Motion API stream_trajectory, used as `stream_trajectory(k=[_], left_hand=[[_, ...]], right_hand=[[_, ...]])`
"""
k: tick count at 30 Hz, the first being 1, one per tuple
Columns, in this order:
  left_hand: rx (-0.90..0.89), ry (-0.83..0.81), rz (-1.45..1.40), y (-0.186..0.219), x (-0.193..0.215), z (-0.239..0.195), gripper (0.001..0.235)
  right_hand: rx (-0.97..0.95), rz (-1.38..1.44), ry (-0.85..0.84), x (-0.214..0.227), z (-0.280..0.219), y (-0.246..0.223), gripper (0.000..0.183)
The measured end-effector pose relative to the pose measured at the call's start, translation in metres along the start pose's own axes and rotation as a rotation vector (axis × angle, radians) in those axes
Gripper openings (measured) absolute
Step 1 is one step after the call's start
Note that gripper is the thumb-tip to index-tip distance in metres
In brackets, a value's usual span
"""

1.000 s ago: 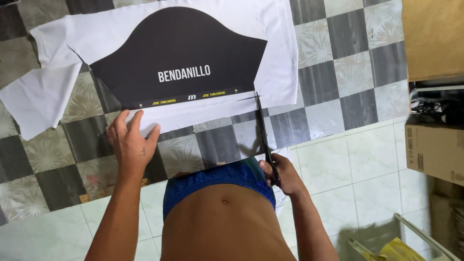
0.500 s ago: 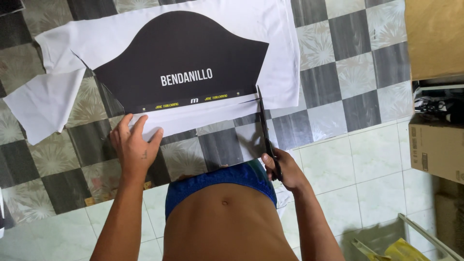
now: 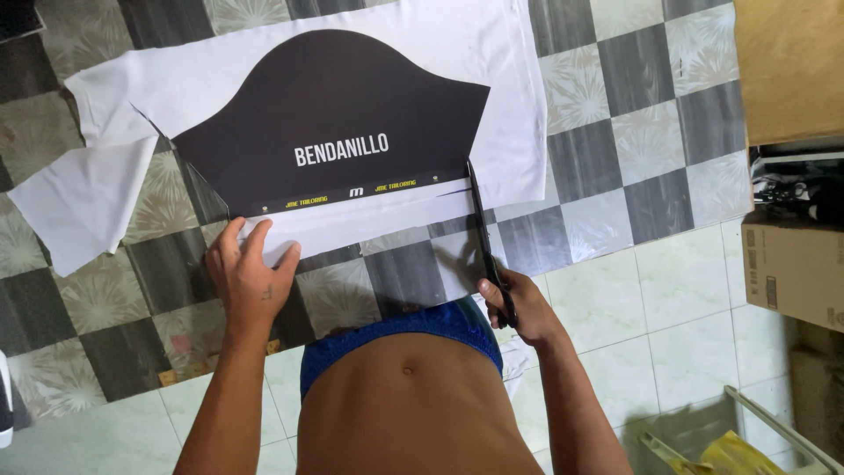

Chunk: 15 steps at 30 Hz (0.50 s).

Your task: The person uses large scissors to cut a white t-shirt along the edge of a black paper pattern labeled 'BENDANILLO'. After cutting, they remove the excess fabric and place the patterned piece aside. They then pick up another white t-shirt and place a new pattern labeled 'AZINAP' on it, preparing to cut.

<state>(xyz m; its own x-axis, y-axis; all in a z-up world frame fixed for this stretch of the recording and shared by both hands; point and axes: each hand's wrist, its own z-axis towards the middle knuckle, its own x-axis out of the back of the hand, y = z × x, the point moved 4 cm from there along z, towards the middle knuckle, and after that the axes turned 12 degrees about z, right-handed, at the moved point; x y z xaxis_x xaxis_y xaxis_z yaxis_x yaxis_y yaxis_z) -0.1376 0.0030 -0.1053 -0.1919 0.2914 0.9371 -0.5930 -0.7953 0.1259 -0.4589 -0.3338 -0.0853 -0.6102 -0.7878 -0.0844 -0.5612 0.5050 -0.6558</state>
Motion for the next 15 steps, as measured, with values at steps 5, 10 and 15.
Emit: stream_trajectory(k=[5, 10, 15], left_hand=[[0.012, -0.024, -0.034, 0.003, 0.004, 0.003, 0.056], [0.014, -0.031, -0.033, 0.002, 0.001, 0.001, 0.056], [0.015, -0.036, -0.039, 0.002, 0.002, 0.002, 0.055]], right_hand=[[0.0, 0.031, 0.02, -0.002, 0.002, 0.003, 0.046], [-0.011, 0.049, 0.044, -0.001, 0.005, 0.009, 0.043], [-0.029, 0.042, 0.057, -0.003, 0.006, 0.01, 0.047]])
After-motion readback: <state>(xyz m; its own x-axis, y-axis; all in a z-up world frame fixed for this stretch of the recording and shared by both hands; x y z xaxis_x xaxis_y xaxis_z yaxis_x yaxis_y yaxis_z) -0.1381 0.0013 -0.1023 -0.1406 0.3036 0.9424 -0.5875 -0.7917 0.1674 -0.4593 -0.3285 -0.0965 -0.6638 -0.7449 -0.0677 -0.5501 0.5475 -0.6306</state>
